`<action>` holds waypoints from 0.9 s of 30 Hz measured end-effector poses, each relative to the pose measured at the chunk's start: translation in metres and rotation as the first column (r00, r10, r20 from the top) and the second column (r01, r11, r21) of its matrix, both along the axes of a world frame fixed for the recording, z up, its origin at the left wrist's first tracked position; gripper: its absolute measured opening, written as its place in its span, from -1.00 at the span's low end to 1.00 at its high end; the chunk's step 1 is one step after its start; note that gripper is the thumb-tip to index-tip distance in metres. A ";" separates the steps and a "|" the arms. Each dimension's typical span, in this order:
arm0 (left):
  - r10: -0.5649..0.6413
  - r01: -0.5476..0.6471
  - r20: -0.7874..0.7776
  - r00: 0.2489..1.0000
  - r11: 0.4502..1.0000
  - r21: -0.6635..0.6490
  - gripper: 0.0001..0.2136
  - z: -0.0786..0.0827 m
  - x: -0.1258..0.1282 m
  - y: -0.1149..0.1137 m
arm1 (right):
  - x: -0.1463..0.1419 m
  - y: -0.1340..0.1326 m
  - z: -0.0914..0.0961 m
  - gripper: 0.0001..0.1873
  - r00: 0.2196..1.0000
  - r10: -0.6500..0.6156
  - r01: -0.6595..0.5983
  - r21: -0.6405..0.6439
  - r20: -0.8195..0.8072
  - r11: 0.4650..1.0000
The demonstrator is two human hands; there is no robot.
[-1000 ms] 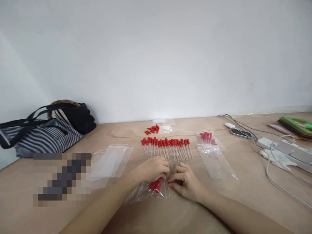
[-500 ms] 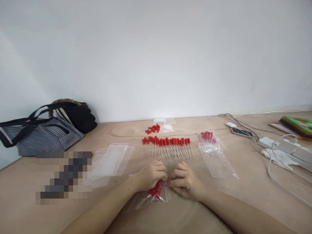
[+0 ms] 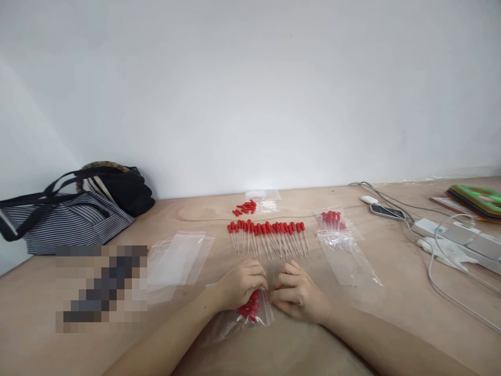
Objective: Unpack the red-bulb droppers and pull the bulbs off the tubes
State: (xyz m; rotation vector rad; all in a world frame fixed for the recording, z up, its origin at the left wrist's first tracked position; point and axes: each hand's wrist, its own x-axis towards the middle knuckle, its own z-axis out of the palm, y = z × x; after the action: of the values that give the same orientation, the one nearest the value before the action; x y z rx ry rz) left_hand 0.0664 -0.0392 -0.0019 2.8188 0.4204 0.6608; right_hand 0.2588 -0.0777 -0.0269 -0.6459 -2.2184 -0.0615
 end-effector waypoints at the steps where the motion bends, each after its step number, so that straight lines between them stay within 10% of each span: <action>1: -0.002 0.002 0.003 1.000 1.000 -0.002 -0.73 0.000 0.000 0.000 | 0.000 0.000 0.000 -0.87 1.000 0.003 -0.003 -0.003 -0.001 1.000; 27: 0.032 -0.032 -0.013 0.999 0.999 -0.018 -0.72 0.001 -0.002 -0.001 | 0.000 0.002 -0.002 -0.82 0.996 -0.009 0.008 0.018 0.084 1.000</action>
State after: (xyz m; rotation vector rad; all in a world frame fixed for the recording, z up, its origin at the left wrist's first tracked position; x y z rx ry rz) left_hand 0.0644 -0.0403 -0.0010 2.8063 0.4717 0.6428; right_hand 0.2590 -0.0760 -0.0293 -0.6541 -2.2937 -0.1147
